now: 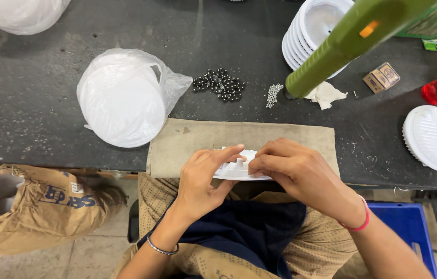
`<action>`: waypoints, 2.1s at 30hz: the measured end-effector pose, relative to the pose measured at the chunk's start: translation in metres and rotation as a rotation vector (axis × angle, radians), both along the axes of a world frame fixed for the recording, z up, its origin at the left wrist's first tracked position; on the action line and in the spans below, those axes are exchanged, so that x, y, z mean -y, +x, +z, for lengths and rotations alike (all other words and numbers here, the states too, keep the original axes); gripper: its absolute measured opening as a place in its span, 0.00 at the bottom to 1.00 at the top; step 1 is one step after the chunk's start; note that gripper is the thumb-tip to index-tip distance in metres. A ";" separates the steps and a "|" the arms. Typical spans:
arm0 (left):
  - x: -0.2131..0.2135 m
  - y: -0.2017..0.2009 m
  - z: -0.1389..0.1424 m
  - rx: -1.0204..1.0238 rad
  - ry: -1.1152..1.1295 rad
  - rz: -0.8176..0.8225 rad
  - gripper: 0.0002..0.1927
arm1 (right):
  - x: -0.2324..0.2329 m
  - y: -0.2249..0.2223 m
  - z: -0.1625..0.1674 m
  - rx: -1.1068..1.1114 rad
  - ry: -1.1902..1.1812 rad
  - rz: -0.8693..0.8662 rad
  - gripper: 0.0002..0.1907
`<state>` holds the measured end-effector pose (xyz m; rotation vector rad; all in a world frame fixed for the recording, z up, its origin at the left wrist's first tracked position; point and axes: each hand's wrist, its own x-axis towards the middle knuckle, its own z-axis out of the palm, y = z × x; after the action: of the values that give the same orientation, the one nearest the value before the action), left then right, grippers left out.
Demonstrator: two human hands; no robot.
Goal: The person assembles white plastic light fixture components by inserting small metal fasteners into pre-drilled holes using a green handheld tool. They handle multiple circular parts, align them, and secure them with fasteners, then place the assembled units aside.
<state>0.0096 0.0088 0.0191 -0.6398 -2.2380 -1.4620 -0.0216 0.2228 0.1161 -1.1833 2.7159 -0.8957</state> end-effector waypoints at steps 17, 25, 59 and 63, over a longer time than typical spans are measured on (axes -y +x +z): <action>0.003 -0.002 0.001 0.000 0.010 0.000 0.36 | 0.009 -0.010 0.010 -0.124 0.166 0.102 0.08; 0.000 -0.003 -0.001 -0.019 -0.005 0.016 0.36 | 0.013 -0.015 0.017 -0.096 0.242 0.115 0.04; 0.002 -0.009 0.004 -0.063 -0.007 0.064 0.19 | 0.028 -0.074 0.023 0.161 -1.224 -0.266 0.09; 0.004 -0.011 0.000 -0.055 -0.011 0.061 0.20 | 0.016 -0.018 0.038 0.257 -1.274 -0.086 0.20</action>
<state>-0.0015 0.0048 0.0194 -0.6019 -2.2049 -1.3869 -0.0392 0.2070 0.1542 -0.8422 1.8285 -2.7050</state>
